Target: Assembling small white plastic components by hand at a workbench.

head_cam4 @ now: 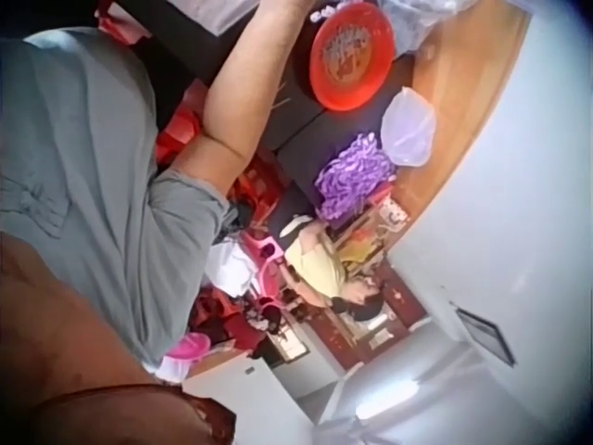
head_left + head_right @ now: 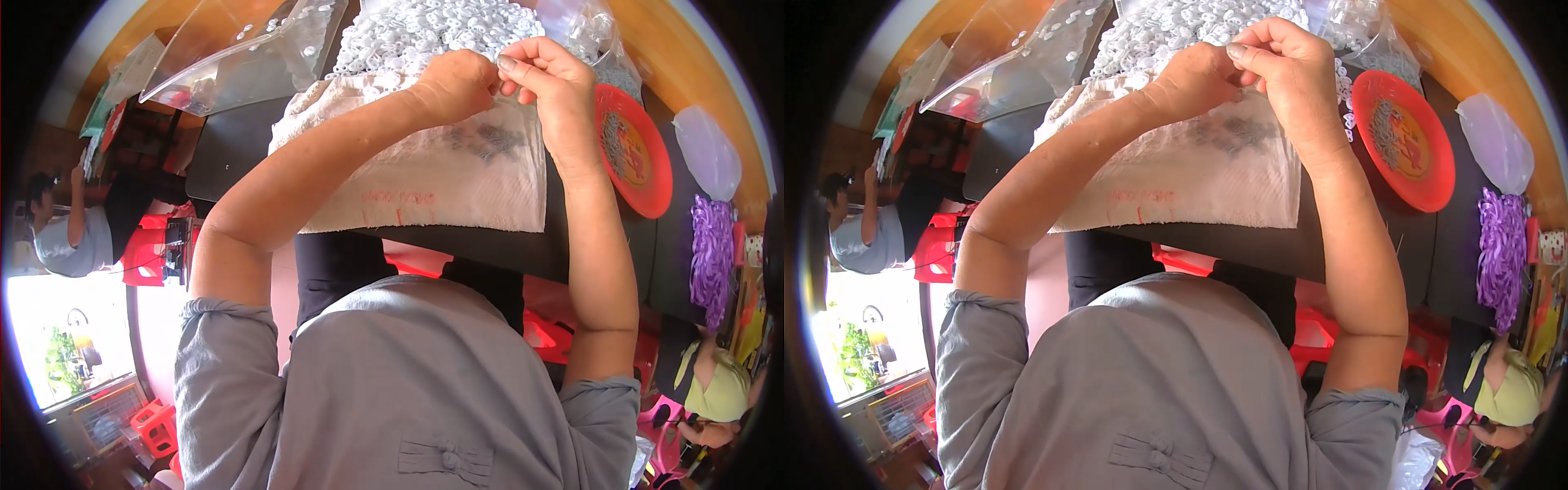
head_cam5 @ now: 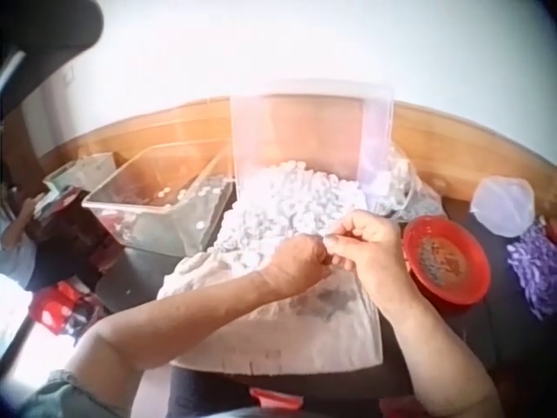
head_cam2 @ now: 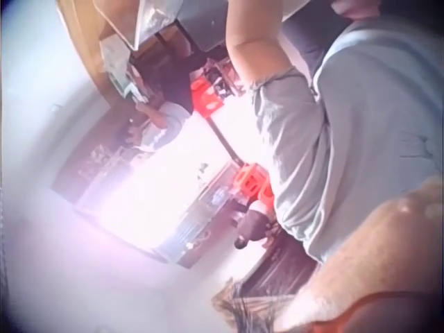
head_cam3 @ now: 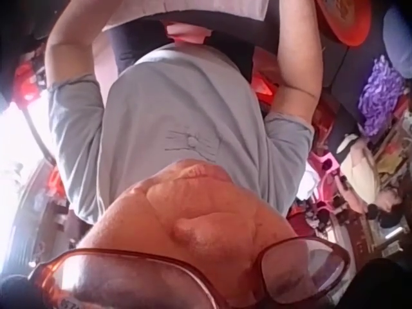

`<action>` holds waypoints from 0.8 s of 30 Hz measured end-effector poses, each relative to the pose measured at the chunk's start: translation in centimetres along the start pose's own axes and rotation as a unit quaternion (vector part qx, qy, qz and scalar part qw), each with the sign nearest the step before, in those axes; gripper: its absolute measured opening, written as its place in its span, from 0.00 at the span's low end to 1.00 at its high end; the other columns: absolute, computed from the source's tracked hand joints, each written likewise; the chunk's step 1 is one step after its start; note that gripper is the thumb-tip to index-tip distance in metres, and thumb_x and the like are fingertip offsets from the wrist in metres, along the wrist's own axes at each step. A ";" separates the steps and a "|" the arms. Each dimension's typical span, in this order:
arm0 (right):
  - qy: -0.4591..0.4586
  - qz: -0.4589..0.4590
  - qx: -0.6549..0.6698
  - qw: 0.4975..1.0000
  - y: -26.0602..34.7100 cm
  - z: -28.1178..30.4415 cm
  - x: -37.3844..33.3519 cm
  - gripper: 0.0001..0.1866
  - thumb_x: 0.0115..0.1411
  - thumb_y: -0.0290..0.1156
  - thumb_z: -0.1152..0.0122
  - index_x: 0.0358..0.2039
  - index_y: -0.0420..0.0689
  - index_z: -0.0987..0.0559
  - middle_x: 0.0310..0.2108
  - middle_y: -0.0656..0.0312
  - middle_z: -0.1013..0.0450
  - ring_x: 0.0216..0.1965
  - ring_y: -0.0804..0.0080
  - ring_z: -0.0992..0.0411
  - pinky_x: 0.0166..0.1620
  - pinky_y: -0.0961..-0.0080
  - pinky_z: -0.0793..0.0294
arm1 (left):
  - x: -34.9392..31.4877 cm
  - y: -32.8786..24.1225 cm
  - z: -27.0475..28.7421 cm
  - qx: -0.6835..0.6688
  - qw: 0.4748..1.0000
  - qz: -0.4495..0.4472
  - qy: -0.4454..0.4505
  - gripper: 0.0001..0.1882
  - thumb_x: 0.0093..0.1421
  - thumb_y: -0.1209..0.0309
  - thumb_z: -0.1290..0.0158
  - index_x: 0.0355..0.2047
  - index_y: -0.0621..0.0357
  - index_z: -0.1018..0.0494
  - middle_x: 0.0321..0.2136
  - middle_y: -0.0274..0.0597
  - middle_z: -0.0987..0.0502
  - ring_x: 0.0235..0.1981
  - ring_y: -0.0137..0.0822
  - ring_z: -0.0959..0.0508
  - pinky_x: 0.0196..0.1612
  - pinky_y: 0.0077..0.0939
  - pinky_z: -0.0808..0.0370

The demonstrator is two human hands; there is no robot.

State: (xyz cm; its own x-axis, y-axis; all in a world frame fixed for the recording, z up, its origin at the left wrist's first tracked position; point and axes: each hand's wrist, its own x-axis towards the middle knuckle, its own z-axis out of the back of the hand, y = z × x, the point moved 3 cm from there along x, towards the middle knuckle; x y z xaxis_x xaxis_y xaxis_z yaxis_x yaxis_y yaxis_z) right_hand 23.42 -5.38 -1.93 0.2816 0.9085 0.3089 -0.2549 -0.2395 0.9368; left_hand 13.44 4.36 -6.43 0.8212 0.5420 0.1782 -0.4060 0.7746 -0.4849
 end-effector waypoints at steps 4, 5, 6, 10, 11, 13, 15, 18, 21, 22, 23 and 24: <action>-0.003 0.000 0.008 1.000 -0.2 -0.3 0.2 0.04 0.56 0.26 0.40 0.32 0.40 0.21 0.25 0.67 0.25 0.26 0.84 0.31 0.29 0.87 0.39 | -0.8 1.6 0.7 -0.134 0.989 -0.002 -0.065 0.04 0.50 0.72 0.42 0.27 0.57 0.22 0.25 0.42 0.21 0.28 0.39 0.22 0.34 0.34 0.26; -0.010 0.001 0.003 1.000 -0.2 -0.2 0.1 0.05 0.56 0.26 0.40 0.32 0.40 0.21 0.25 0.67 0.25 0.25 0.84 0.31 0.29 0.87 0.39 | -1.2 1.4 1.6 -0.190 0.979 0.020 -0.078 0.05 0.49 0.72 0.40 0.28 0.58 0.21 0.24 0.40 0.21 0.26 0.36 0.23 0.32 0.31 0.26; -0.008 0.002 0.004 1.000 -0.2 -0.3 0.0 0.05 0.56 0.26 0.40 0.32 0.40 0.21 0.25 0.67 0.25 0.25 0.84 0.31 0.29 0.87 0.39 | -1.8 1.5 2.7 -0.243 0.965 0.044 -0.092 0.07 0.49 0.72 0.38 0.28 0.59 0.21 0.23 0.39 0.22 0.24 0.32 0.25 0.30 0.29 0.27; 0.009 -0.010 -0.003 1.000 -0.4 -0.9 -0.5 0.05 0.57 0.26 0.41 0.32 0.40 0.21 0.26 0.66 0.25 0.26 0.83 0.30 0.29 0.87 0.39 | -4.9 1.6 5.1 -0.265 0.958 0.071 -0.088 0.07 0.51 0.72 0.38 0.28 0.61 0.21 0.21 0.33 0.23 0.21 0.22 0.29 0.27 0.17 0.30; 0.030 -0.018 -0.003 0.999 -0.3 -1.2 -0.6 0.05 0.57 0.27 0.41 0.33 0.40 0.21 0.26 0.66 0.25 0.26 0.82 0.30 0.29 0.87 0.38 | -5.7 2.1 4.8 -0.268 0.956 0.069 -0.094 0.06 0.50 0.72 0.38 0.27 0.61 0.21 0.20 0.35 0.24 0.21 0.26 0.28 0.27 0.22 0.29; 0.050 -0.038 0.016 0.998 -0.3 -1.9 -0.8 0.06 0.58 0.27 0.42 0.33 0.39 0.21 0.26 0.65 0.25 0.26 0.81 0.29 0.29 0.87 0.38 | -7.0 2.8 4.0 -0.272 0.955 0.068 -0.102 0.06 0.48 0.72 0.38 0.25 0.61 0.21 0.18 0.38 0.24 0.20 0.29 0.28 0.28 0.26 0.28; 0.071 -0.059 0.033 0.995 -0.4 -2.5 -0.8 0.06 0.59 0.28 0.43 0.33 0.39 0.22 0.26 0.65 0.25 0.26 0.80 0.29 0.28 0.86 0.38 | -8.1 3.2 3.4 -0.184 0.976 0.052 -0.100 0.05 0.47 0.73 0.39 0.24 0.61 0.22 0.18 0.42 0.24 0.21 0.32 0.27 0.29 0.27 0.28; 0.109 -0.109 0.073 0.985 -0.6 -2.8 -0.8 0.07 0.60 0.28 0.44 0.35 0.38 0.23 0.26 0.65 0.26 0.26 0.78 0.28 0.27 0.86 0.37 | -8.9 3.6 3.2 -0.065 0.992 -0.029 -0.107 0.06 0.50 0.73 0.41 0.27 0.62 0.22 0.21 0.41 0.24 0.24 0.32 0.25 0.31 0.27 0.27; 0.118 -0.146 0.078 0.979 -0.1 -2.8 -1.1 0.08 0.61 0.29 0.45 0.36 0.38 0.23 0.27 0.64 0.26 0.26 0.77 0.28 0.27 0.86 0.37 | -9.2 3.0 3.8 -0.113 0.988 -0.019 -0.105 0.05 0.54 0.73 0.43 0.29 0.63 0.22 0.22 0.37 0.24 0.25 0.29 0.25 0.30 0.25 0.28; 0.119 -0.146 0.072 0.979 0.1 -2.7 -1.2 0.08 0.61 0.29 0.45 0.36 0.38 0.23 0.27 0.64 0.26 0.26 0.77 0.28 0.27 0.85 0.37 | -9.2 2.8 4.0 -0.197 0.975 0.014 -0.106 0.06 0.55 0.73 0.43 0.29 0.62 0.21 0.22 0.36 0.24 0.24 0.29 0.25 0.27 0.24 0.28; 0.119 -0.145 0.066 0.980 0.4 -2.7 -1.3 0.08 0.62 0.29 0.45 0.36 0.38 0.23 0.27 0.64 0.26 0.26 0.77 0.28 0.27 0.85 0.36 | -9.2 2.0 4.7 -0.199 0.974 0.013 -0.107 0.06 0.55 0.73 0.43 0.29 0.62 0.21 0.22 0.36 0.24 0.24 0.29 0.25 0.27 0.24 0.28; 0.120 -0.145 0.064 0.980 0.5 -2.8 -1.4 0.08 0.62 0.29 0.45 0.36 0.38 0.23 0.27 0.64 0.26 0.26 0.77 0.28 0.27 0.85 0.36 | -9.3 1.6 5.1 -0.323 0.942 0.068 -0.068 0.07 0.56 0.72 0.44 0.30 0.63 0.21 0.23 0.37 0.24 0.23 0.28 0.26 0.25 0.23 0.30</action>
State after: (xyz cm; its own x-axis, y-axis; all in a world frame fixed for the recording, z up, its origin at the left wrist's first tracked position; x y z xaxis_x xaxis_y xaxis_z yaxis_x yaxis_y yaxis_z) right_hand 20.33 -5.76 -2.38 0.0953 0.9954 -0.0064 -0.0744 0.0135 0.9971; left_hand 3.11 2.22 -4.53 0.7027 0.6924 0.1637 -0.1390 0.3593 -0.9228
